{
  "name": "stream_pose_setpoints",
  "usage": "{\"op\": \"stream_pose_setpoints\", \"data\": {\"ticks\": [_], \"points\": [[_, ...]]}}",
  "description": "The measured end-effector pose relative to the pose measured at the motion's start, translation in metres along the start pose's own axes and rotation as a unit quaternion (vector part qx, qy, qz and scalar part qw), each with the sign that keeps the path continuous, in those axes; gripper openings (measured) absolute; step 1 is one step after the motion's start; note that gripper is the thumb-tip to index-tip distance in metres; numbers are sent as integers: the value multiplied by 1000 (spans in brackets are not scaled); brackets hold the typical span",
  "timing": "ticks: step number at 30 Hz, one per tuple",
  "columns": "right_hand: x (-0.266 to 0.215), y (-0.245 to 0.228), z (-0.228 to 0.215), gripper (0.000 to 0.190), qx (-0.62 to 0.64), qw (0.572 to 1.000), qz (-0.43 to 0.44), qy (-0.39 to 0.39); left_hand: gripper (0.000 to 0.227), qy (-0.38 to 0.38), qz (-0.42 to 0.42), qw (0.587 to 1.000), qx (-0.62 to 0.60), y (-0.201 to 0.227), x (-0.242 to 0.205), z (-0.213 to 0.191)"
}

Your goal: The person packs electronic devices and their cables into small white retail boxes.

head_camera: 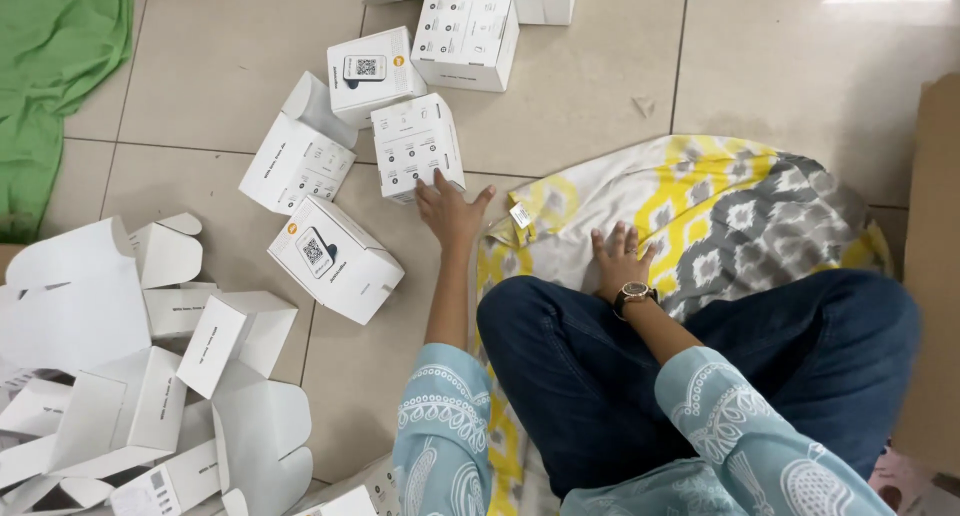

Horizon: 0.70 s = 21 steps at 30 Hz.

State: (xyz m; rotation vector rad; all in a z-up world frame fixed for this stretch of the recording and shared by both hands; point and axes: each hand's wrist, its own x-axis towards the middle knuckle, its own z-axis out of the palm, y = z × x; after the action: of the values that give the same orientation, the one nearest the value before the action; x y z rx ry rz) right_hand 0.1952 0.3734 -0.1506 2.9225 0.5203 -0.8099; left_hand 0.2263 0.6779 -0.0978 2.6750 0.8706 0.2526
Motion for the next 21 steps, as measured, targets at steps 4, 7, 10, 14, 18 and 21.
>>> {"op": "stream_pose_setpoints", "data": {"ticks": [4,7,10,14,18,21], "points": [[21,-5,30,134,-50,998,14,25,143,-46,-108,993,-2,-12,46,-18],[43,-4,60,117,-85,992,18,87,150,-105,-177,978,-4,-25,68,-11],[30,-11,33,102,-92,990,22,109,146,-111,-206,972,-15,-21,69,-9],[27,-17,26,107,-68,997,33,33,138,-80,-241,966,-50,-26,78,-8],[47,-13,69,107,-92,987,34,124,133,-38,-190,974,-119,-47,82,0],[15,-14,13,124,-33,999,10,22,137,-45,-131,990,3,-54,79,6]]}}
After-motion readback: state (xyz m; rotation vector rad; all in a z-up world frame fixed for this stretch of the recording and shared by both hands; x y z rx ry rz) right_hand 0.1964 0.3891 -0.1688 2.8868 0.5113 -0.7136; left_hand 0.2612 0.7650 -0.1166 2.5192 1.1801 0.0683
